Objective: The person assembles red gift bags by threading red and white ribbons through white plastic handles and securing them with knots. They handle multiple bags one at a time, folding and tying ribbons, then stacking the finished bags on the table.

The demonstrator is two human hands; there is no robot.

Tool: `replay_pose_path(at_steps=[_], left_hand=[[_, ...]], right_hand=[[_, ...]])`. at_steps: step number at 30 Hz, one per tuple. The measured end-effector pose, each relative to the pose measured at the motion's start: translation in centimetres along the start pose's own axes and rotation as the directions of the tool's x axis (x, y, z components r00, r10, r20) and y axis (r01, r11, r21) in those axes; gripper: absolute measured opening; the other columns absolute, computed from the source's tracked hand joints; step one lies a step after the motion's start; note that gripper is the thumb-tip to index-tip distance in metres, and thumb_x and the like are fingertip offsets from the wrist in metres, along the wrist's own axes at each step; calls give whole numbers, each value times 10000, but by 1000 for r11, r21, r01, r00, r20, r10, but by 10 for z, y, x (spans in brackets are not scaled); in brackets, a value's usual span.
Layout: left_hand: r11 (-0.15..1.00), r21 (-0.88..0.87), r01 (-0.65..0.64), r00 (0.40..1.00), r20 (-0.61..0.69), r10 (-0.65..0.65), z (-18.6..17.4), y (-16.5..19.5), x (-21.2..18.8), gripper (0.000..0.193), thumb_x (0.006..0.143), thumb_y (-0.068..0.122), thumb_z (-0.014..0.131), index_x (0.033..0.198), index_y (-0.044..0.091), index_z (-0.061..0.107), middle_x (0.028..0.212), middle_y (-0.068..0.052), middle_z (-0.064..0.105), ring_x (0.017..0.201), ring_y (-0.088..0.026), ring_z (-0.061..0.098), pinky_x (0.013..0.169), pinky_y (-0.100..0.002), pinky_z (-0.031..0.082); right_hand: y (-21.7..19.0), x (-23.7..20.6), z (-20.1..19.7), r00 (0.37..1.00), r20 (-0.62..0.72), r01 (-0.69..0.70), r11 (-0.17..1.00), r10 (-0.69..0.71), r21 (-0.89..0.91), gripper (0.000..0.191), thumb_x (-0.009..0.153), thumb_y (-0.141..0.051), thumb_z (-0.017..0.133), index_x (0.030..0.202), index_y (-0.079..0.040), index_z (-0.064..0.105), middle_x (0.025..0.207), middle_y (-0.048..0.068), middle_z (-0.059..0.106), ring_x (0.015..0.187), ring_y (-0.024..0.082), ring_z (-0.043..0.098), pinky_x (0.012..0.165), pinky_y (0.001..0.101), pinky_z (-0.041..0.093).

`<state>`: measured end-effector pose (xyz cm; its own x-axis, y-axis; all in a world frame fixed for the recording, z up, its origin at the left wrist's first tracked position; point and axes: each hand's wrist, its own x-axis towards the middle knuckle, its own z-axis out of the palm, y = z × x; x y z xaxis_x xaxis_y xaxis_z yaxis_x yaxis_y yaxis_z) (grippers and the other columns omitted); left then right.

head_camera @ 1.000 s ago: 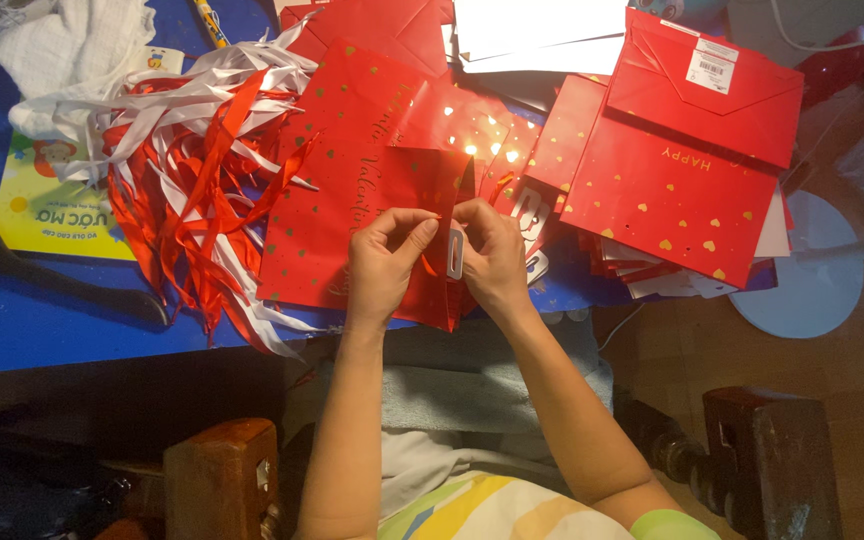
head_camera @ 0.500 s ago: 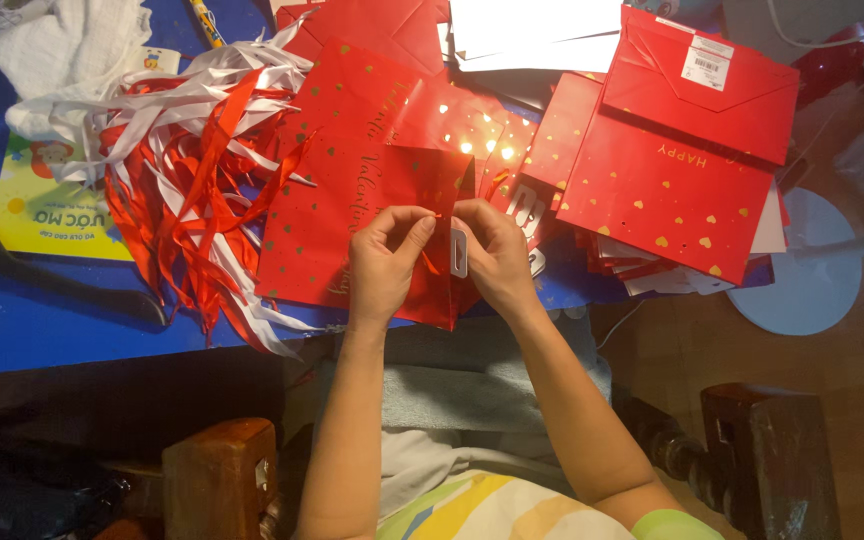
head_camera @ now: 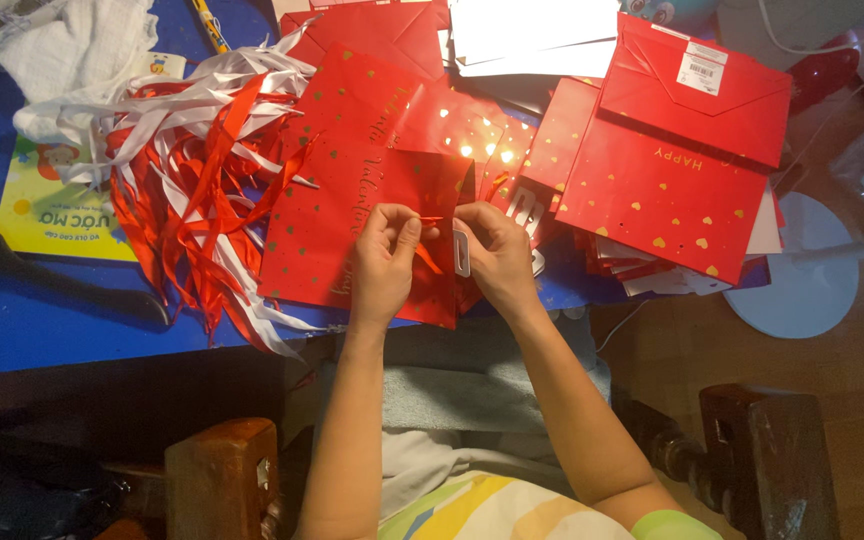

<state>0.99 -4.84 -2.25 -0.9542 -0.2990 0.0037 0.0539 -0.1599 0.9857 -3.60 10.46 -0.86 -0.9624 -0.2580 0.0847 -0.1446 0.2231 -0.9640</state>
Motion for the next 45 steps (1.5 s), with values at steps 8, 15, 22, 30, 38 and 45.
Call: replay_pose_path(at_steps=[8,15,22,30,38,45], left_hand=[[996,-85,6,1000,18,-4,0,5,2,121,1102,153,548,1151,42,550,973,-103,750,939,-91,719,794,-234,552],[986,123,-112,992,-35,117,13,17,0,250,962,136,750,1163,1,694,1016,-43,760,923,-96,720,795,-251,582],[972,234,-24,991,-120,53,14,12,3,141,964,145,753,1012,12,756,844,-45,755,781,-86,666,703,-251,539],[989,135,-61,991,-107,75,8,3,3,149,1017,164,664,1024,16,645,931,-39,748,895,-100,746,764,-249,602],[974,222,-48,994,-82,67,11,13,2,193,936,144,757,1074,16,713,922,-44,760,819,-88,706,709,-247,558],[968,248,-31,991,-120,63,16,17,2,125,947,139,745,988,20,753,847,-37,774,793,-70,706,711,-245,557]], right_hand=[[6,2,2,1000,25,-11,996,9,84,138,1016,-145,660,1038,-9,676,866,-23,653,802,21,600,700,215,496],[4,0,0,999,33,30,999,-31,38,145,1014,-139,659,1062,-5,686,896,-23,674,832,25,617,726,214,507],[-1,1,-1,1000,19,21,1000,-21,15,147,1016,-141,663,1058,-5,702,876,-14,671,804,30,603,703,223,502],[-4,1,-1,999,23,-31,995,29,99,147,1015,-144,664,1057,-12,713,835,-36,674,727,12,603,624,212,492],[-3,0,-1,995,31,-101,989,99,103,154,1011,-154,665,1054,-16,719,791,-32,656,667,22,582,572,218,464],[-4,-1,-2,992,35,-121,987,118,104,152,1004,-145,668,1059,-14,723,808,-22,678,692,35,610,598,227,487]])
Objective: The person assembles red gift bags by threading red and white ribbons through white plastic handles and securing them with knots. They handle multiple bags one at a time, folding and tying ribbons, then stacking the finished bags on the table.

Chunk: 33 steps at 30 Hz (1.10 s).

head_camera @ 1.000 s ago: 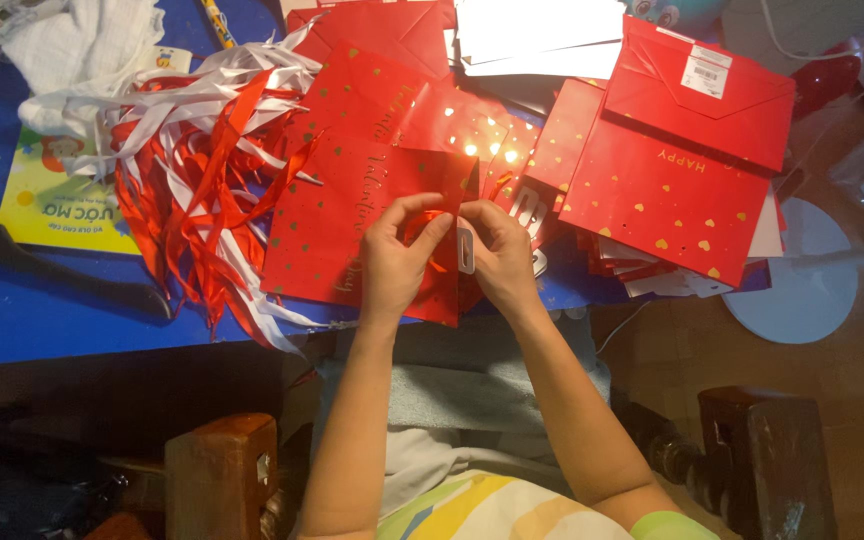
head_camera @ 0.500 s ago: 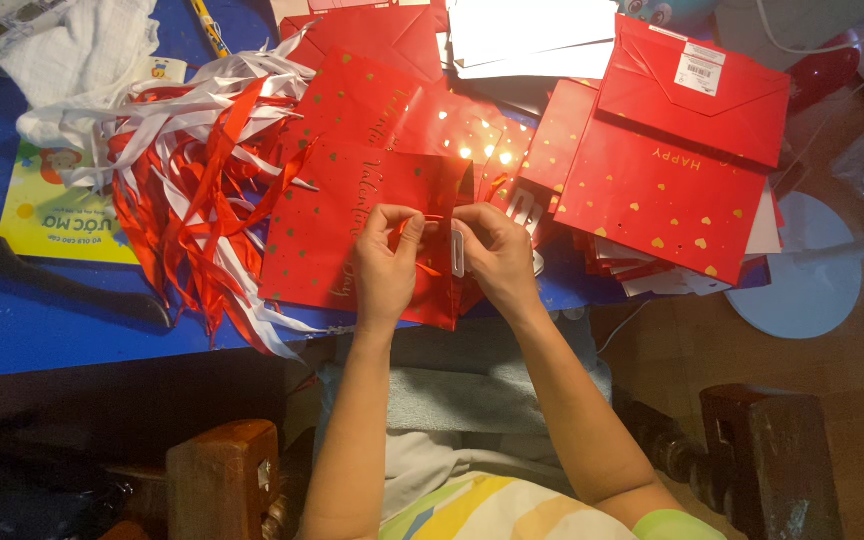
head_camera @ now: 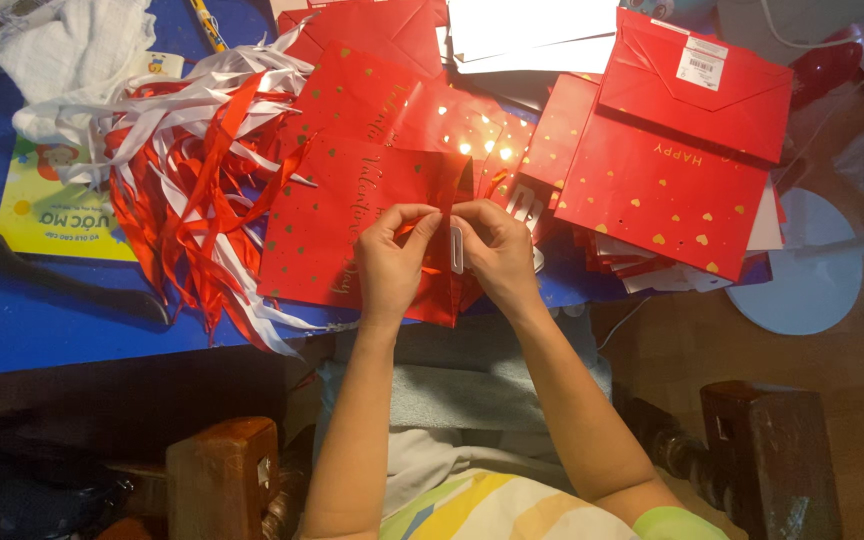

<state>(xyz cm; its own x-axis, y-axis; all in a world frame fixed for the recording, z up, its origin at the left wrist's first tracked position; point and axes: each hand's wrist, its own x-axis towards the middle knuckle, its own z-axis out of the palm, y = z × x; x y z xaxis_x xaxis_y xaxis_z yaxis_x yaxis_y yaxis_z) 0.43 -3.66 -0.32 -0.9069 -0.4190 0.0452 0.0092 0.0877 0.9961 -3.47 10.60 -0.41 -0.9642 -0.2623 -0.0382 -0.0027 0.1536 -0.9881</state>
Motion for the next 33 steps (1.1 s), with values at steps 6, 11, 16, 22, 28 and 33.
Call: replay_pose_path(at_steps=[6,11,16,22,28,33], left_hand=[[999,-46,-20,1000,-1,20,-2,-6,-1,135,983,137,719,984,2,715,878,-35,751,819,-74,685,737,-251,563],[999,-40,-9,1000,12,9,-3,-5,0,136,986,144,714,998,9,703,904,-33,751,848,-73,696,767,-255,574],[998,32,-49,999,18,49,-3,0,-1,153,933,138,754,1035,25,742,913,-42,773,843,-77,709,762,-258,562],[998,32,-63,998,-13,63,-2,-1,-1,123,956,130,740,1009,18,741,900,-49,779,838,-93,712,759,-262,564],[1000,-6,-13,1000,-8,13,-3,-7,-2,119,997,133,690,1010,15,697,915,-42,756,873,-107,733,781,-266,597],[996,-95,-6,1000,6,6,-2,-12,-1,134,1022,137,648,1040,4,648,953,-46,724,892,-108,726,789,-274,627]], right_hand=[[4,1,0,998,-15,64,995,-65,-71,148,1003,-130,674,1076,-13,727,876,-10,709,776,37,634,672,227,513],[6,3,1,993,-24,111,991,-114,-79,147,993,-125,678,1081,-16,722,904,-10,726,792,33,659,680,220,532],[7,2,0,999,-3,37,999,-37,-24,148,1003,-126,676,1091,-17,723,877,-3,713,766,45,641,658,231,522],[7,3,1,995,6,95,995,-95,-9,154,1003,-109,666,1114,-14,715,942,-6,739,852,38,671,728,226,548],[1,1,2,999,3,54,999,-54,0,168,1010,-117,665,1138,-19,713,935,-6,743,834,34,670,706,227,542],[-10,-1,2,1000,-18,-11,1000,11,5,173,993,-136,660,1128,-34,694,912,-19,742,762,37,660,630,235,528]])
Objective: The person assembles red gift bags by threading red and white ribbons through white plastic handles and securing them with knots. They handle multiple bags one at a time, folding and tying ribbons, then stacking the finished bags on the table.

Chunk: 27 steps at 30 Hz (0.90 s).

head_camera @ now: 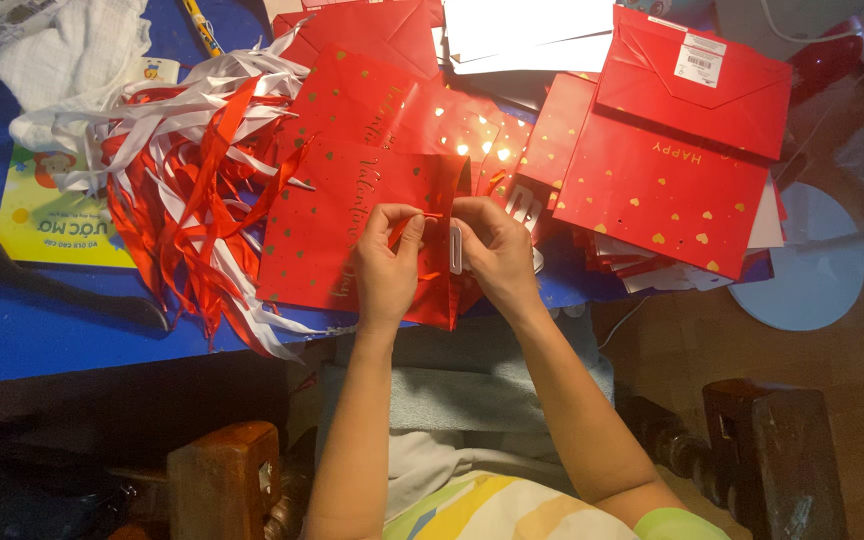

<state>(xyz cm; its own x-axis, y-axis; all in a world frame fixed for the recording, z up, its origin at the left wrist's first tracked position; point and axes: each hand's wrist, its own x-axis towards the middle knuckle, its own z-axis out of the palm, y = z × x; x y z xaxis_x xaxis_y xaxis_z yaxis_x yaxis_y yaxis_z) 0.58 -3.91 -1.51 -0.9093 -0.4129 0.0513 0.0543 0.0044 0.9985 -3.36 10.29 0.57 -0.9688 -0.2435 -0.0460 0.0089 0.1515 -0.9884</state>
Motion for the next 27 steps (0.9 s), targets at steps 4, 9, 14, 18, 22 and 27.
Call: replay_pose_path(at_steps=[4,9,14,18,22,27], left_hand=[[998,-56,11,1000,12,-11,0,-5,-2,140,1037,133,630,1066,-4,618,977,-55,704,889,-113,711,787,-276,623],[994,-105,43,999,25,-40,0,-9,-2,126,1047,119,613,1077,-2,598,976,-57,695,884,-114,713,784,-272,626],[999,-38,17,1000,16,-17,-2,-9,-2,118,1042,112,617,1065,-1,595,972,-61,689,883,-117,705,776,-278,631],[1000,-30,-10,1000,26,11,-3,-9,-2,118,1048,117,605,1065,2,583,984,-60,680,912,-118,706,802,-283,650],[1000,-27,-1,999,37,2,-3,-6,-3,117,1051,121,600,1061,6,580,986,-63,693,920,-126,715,817,-283,644],[1000,26,11,1000,23,-11,-2,5,-3,158,1021,148,655,1118,23,655,992,-71,743,931,-129,733,808,-283,616]], right_hand=[[1,0,0,1000,-15,26,999,-26,-28,144,994,-140,666,1085,-30,688,890,-18,729,748,40,651,630,234,523],[11,-1,-1,1000,-3,17,999,-17,-35,147,1018,-147,654,1103,-34,695,891,-17,720,789,29,640,681,226,520],[14,1,0,997,-11,73,995,-74,-72,154,1005,-139,662,1111,-35,704,934,-2,741,866,47,673,756,237,541],[13,2,1,990,-26,131,982,-136,-135,143,987,-120,674,1094,-35,716,974,15,764,926,80,714,816,252,557],[14,2,3,986,-42,153,975,-162,-159,136,985,-107,678,1089,-28,717,985,30,762,941,95,716,834,260,556],[17,4,4,989,-58,127,976,-139,-175,126,986,-101,669,1082,-31,713,979,31,753,921,91,712,816,257,555]])
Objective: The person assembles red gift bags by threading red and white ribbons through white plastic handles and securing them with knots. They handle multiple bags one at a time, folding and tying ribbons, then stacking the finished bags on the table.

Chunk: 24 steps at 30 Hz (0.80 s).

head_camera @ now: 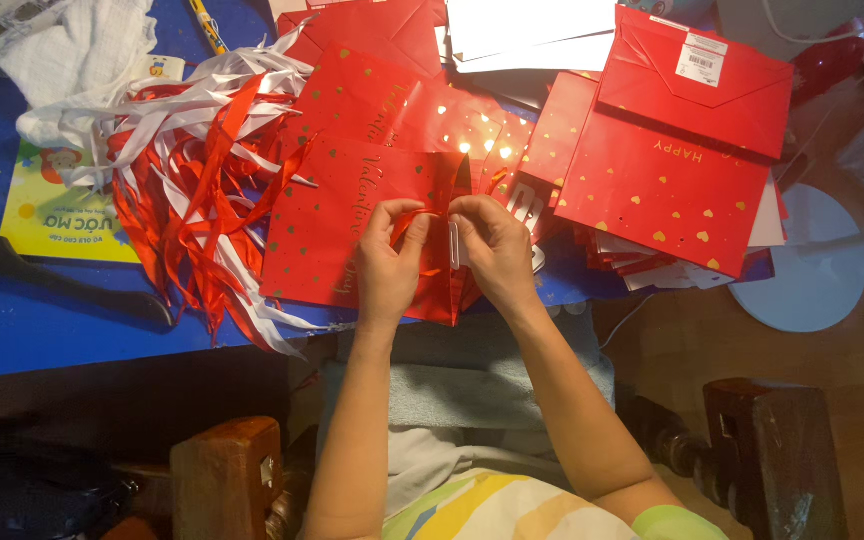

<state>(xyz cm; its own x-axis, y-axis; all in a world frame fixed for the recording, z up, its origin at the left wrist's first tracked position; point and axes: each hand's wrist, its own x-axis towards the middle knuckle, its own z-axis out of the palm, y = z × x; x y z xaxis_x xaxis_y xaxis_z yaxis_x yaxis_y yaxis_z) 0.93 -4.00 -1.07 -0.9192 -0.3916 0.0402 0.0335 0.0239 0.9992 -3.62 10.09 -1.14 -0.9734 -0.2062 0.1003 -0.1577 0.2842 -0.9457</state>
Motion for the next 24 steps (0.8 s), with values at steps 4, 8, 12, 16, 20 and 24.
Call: replay_pose_path(at_steps=[4,8,12,16,20,24], left_hand=[[983,155,-100,995,9,99,1,8,0,211,964,165,730,1145,56,731,1067,-79,782,998,-158,754,855,-298,588],[975,205,-85,996,-11,89,4,12,1,179,941,173,744,1089,74,756,1025,-87,793,964,-194,774,843,-308,578],[967,233,-105,994,-11,111,4,13,1,173,933,165,754,1083,80,759,1019,-89,791,961,-193,774,834,-307,580],[964,242,-108,993,-21,116,5,13,0,168,922,158,761,1067,75,760,1000,-95,790,946,-187,773,822,-308,580],[978,194,-73,996,-33,81,4,8,1,141,932,156,751,1038,63,754,956,-81,797,906,-163,780,805,-305,582],[986,168,-19,999,-42,27,3,2,2,138,970,154,716,1002,19,714,893,-77,789,838,-142,763,761,-289,587]], right_hand=[[1,1,0,999,-3,47,999,-47,-5,118,985,-95,677,1073,-26,714,971,44,748,909,92,703,809,259,549],[1,1,0,999,-21,36,998,-36,-42,125,992,-114,676,1072,-26,716,926,37,753,853,83,703,754,256,550],[-2,1,0,1000,-18,-13,999,13,-41,129,1001,-125,671,1083,-35,717,881,43,754,802,94,693,712,263,546],[-5,1,1,999,-37,-8,1000,8,-10,120,1001,-127,674,1083,-39,679,917,41,755,850,92,720,731,260,564],[-6,1,2,996,-61,59,998,-60,-19,119,1002,-118,671,1085,-33,658,957,38,761,903,92,743,771,260,577],[-5,0,4,997,-62,37,999,-37,-8,129,1005,-123,668,1089,-27,652,937,44,753,884,90,729,759,257,569]])
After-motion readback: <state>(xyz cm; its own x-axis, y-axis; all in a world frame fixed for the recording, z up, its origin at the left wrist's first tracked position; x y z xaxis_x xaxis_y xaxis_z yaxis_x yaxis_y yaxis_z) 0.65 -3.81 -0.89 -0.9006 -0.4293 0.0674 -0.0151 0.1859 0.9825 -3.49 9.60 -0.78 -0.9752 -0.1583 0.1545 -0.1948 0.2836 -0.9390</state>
